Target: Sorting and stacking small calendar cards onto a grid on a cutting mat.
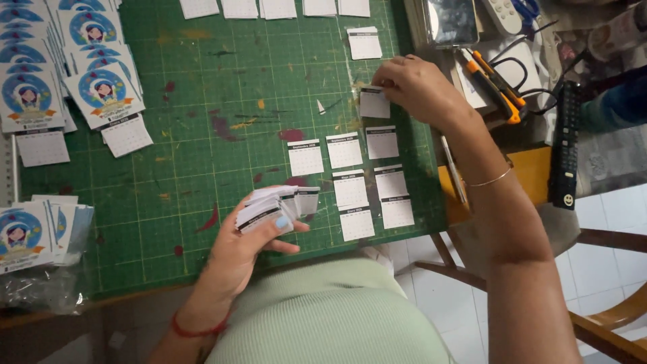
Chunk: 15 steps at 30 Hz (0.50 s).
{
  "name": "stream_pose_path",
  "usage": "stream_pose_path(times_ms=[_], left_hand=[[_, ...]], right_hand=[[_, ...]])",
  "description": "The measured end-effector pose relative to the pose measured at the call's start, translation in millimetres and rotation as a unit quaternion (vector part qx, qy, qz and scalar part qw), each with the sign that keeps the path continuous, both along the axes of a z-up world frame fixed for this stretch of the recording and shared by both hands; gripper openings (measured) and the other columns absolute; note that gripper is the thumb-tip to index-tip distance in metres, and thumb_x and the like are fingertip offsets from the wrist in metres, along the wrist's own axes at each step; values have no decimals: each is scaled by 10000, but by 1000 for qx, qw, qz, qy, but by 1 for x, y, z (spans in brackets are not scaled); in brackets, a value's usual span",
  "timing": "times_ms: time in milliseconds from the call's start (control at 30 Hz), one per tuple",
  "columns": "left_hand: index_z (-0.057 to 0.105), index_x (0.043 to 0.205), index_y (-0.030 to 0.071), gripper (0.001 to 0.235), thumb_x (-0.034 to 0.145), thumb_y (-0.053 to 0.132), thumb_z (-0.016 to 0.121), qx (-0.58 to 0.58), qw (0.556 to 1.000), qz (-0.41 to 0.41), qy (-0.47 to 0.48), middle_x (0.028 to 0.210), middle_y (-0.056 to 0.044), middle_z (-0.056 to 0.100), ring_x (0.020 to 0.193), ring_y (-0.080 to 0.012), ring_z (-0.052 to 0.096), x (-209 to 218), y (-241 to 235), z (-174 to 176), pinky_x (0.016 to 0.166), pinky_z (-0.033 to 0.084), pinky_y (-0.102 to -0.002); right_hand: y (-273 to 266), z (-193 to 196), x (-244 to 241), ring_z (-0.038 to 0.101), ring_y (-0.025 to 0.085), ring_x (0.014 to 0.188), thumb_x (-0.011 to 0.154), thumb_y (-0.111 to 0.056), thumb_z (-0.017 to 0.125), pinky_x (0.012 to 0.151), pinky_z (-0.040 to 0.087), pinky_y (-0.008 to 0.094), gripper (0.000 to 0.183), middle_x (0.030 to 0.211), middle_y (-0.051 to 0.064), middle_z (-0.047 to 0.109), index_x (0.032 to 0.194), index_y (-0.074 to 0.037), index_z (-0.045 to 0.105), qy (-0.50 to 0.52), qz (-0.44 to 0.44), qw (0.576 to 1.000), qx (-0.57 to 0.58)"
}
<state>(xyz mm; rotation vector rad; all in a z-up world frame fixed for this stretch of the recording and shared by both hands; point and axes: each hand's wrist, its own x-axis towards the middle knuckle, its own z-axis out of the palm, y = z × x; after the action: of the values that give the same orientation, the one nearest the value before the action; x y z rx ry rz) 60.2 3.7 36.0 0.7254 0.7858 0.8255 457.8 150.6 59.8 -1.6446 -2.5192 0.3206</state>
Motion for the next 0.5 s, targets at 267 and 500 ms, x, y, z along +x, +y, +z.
stream_pose_path(times_ms=[267, 500], left_hand=[[590, 1473, -38, 566, 931, 41, 732, -13, 1000, 2, 8, 1274, -285, 765, 981, -404, 814, 3, 1, -1, 637, 740, -392], [558, 1493, -53, 558, 962, 47, 696, -1, 1000, 4, 0, 1232, -297, 767, 990, -408, 808, -1, 0, -3, 650, 741, -402]], right_hand=[[-8, 13, -10, 625, 392, 1103, 1067, -47, 660, 867, 516, 506, 320, 1233, 198, 692, 1383, -74, 711, -11, -27, 1000, -2], [9, 7, -6, 720, 406, 1066, 1077, -66, 686, 1126, 501, 564, 271, 1206, 234, 757, 1330, 16, 740, -20, -25, 996, 85]])
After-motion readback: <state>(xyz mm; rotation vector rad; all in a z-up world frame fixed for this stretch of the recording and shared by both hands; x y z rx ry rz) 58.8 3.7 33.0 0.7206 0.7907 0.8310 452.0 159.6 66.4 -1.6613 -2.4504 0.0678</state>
